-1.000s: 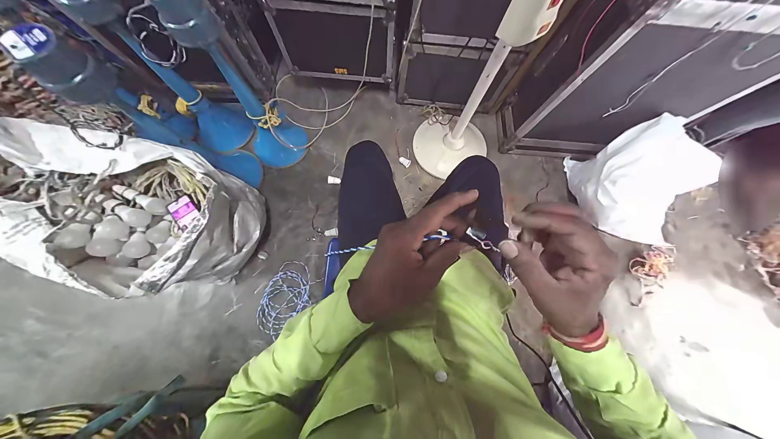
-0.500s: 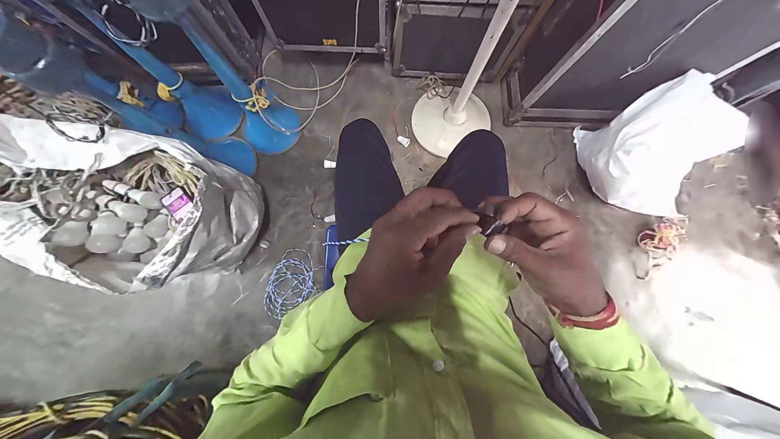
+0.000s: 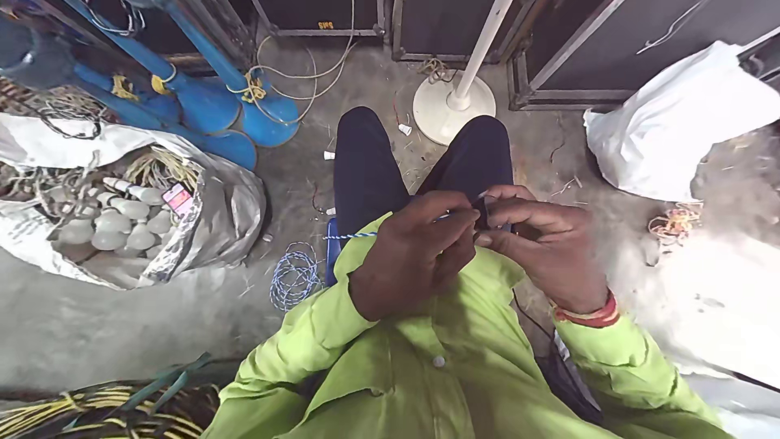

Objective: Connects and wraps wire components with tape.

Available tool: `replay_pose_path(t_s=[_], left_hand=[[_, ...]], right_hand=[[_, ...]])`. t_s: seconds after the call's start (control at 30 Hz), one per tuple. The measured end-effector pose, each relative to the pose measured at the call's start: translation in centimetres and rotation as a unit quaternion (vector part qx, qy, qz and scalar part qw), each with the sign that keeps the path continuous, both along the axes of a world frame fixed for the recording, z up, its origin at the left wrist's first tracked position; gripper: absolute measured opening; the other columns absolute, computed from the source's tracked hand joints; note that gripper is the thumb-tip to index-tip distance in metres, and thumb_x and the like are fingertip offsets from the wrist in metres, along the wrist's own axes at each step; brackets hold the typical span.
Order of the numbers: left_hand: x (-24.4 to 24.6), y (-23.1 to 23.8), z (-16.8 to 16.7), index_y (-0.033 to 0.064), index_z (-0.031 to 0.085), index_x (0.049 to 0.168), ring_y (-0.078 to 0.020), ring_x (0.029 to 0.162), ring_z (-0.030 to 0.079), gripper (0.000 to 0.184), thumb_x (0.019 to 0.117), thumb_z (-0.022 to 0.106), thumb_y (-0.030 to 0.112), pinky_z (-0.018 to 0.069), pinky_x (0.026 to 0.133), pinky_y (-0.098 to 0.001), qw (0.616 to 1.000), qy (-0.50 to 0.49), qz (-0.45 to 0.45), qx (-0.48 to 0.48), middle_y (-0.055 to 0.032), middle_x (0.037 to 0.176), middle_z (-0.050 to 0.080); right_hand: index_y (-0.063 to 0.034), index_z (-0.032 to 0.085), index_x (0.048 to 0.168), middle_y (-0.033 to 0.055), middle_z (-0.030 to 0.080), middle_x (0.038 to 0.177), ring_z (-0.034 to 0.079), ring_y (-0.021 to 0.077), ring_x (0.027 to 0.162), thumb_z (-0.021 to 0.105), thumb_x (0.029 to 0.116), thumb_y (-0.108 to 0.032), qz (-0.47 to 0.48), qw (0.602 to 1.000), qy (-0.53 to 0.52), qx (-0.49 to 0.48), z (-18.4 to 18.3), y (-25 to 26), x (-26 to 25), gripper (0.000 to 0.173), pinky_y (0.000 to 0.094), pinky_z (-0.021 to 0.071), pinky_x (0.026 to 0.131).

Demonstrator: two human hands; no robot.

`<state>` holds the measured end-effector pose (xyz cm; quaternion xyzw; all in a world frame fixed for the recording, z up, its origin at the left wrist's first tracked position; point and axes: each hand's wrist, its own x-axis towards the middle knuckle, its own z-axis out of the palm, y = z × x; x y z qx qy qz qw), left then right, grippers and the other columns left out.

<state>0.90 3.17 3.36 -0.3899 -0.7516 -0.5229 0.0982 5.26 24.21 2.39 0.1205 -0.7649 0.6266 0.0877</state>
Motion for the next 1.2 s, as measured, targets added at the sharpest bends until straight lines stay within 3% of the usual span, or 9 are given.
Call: replay_pose_path(t_s=[0.13, 0.2, 0.4, 0.47, 0.6, 0.73, 0.9, 1.07, 1.2], left_hand=[[0.2, -0.2, -0.3, -0.0065, 0.075, 0.099, -0.0148, 0.094, 0.069, 0.013, 0.0912, 0.067, 0.0, 0.0585, 0.083, -0.0229, 0.999, 0.031, 0.006, -0.013, -0.0169, 0.104, 0.071], [0.3, -0.3, -0.4, -0.0068, 0.074, 0.098, -0.016, 0.093, 0.069, 0.012, 0.0903, 0.067, 0.0, 0.0585, 0.083, -0.0243, 0.999, 0.042, 0.013, -0.017, -0.017, 0.101, 0.071], [-0.6, -0.7, -0.4, -0.0031, 0.075, 0.091, -0.0027, 0.07, 0.061, 0.01, 0.0899, 0.066, 0.001, 0.0525, 0.06, -0.0159, 0.998, -0.065, 0.011, 0.017, -0.0102, 0.096, 0.071], [-0.9, -0.9, -0.3, -0.0033, 0.075, 0.094, -0.0011, 0.068, 0.059, 0.011, 0.0914, 0.065, 0.002, 0.0509, 0.058, -0.015, 0.996, -0.09, -0.012, 0.025, -0.0095, 0.097, 0.071], [-0.7, -0.9, -0.3, -0.0047, 0.076, 0.099, -0.0038, 0.072, 0.061, 0.014, 0.0915, 0.068, 0.005, 0.0538, 0.061, -0.0175, 0.995, -0.09, -0.049, 0.019, -0.0109, 0.102, 0.07], [-0.4, -0.6, -0.1, -0.0053, 0.076, 0.098, -0.0086, 0.08, 0.067, 0.012, 0.0922, 0.068, 0.002, 0.0593, 0.071, -0.0207, 0.999, -0.039, -0.02, -0.007, -0.0135, 0.101, 0.07], [-0.1, 0.0, -0.7, -0.0065, 0.074, 0.095, -0.0152, 0.09, 0.068, 0.011, 0.0891, 0.067, 0.001, 0.0576, 0.081, -0.0231, 0.999, 0.035, 0.015, -0.013, -0.0167, 0.099, 0.071], [-0.3, -0.4, -0.3, -0.0024, 0.074, 0.092, -0.003, 0.072, 0.06, 0.009, 0.0906, 0.066, 0.001, 0.0517, 0.06, -0.0156, 0.997, -0.08, -0.018, 0.011, -0.009, 0.096, 0.069], [-0.7, -0.8, 0.0, -0.0044, 0.076, 0.096, -0.0029, 0.071, 0.061, 0.011, 0.0905, 0.067, 0.001, 0.054, 0.06, -0.016, 0.994, -0.096, -0.05, 0.028, -0.011, 0.1, 0.07]], right_hand=[[-0.0109, 0.078, 0.091, -0.0004, 0.073, 0.105, 0.068, 0.0141, 0.105, 0.085, 0.0824, -0.015, -0.003, 1.0, 0.009, 0.01, 0.0, -0.3, 0.0, 0.012, 0.0285, 0.059, 0.091], [-0.011, 0.078, 0.089, -0.0008, 0.074, 0.103, 0.068, 0.0148, 0.107, 0.084, 0.0821, -0.015, -0.002, 1.0, 0.009, 0.011, 0.0, -0.5, 0.1, 0.01, 0.0304, 0.0579, 0.094], [-0.0098, 0.078, 0.091, 0.003, 0.073, 0.11, 0.069, 0.0151, 0.106, 0.084, 0.0828, -0.013, 0.03, 0.998, -0.026, -0.04, -0.2, -0.2, -0.1, 0.011, 0.0294, 0.0604, 0.09], [-0.0102, 0.077, 0.091, 0.0026, 0.073, 0.11, 0.069, 0.0153, 0.106, 0.084, 0.0835, -0.014, 0.03, 0.998, -0.026, -0.043, -0.2, 0.0, -0.2, 0.01, 0.0298, 0.0601, 0.09], [-0.0092, 0.077, 0.093, 0.0029, 0.072, 0.112, 0.068, 0.0154, 0.107, 0.084, 0.0833, -0.013, 0.016, 0.999, -0.016, -0.03, -0.2, 0.1, 0.0, 0.012, 0.0299, 0.0597, 0.092], [-0.0085, 0.078, 0.093, 0.0039, 0.072, 0.112, 0.068, 0.0151, 0.107, 0.084, 0.0828, -0.012, 0.002, 1.0, -0.009, -0.015, -0.1, -0.1, 0.0, 0.012, 0.0286, 0.0599, 0.091], [-0.0088, 0.078, 0.093, 0.0033, 0.072, 0.113, 0.069, 0.0123, 0.104, 0.084, 0.081, -0.011, -0.011, 1.0, -0.011, 0.0, -0.1, -0.5, 0.3, 0.013, 0.0266, 0.0601, 0.088], [-0.0107, 0.078, 0.093, 0.0034, 0.074, 0.111, 0.069, 0.0157, 0.107, 0.084, 0.0837, -0.015, 0.017, 0.998, -0.048, -0.04, -0.5, -0.1, 0.3, 0.012, 0.0289, 0.0607, 0.089], [-0.0118, 0.079, 0.095, 0.0034, 0.073, 0.115, 0.069, 0.0154, 0.108, 0.084, 0.0838, -0.015, 0.018, 0.997, -0.048, -0.057, -0.6, 0.1, 0.0, 0.013, 0.0288, 0.0612, 0.089]])
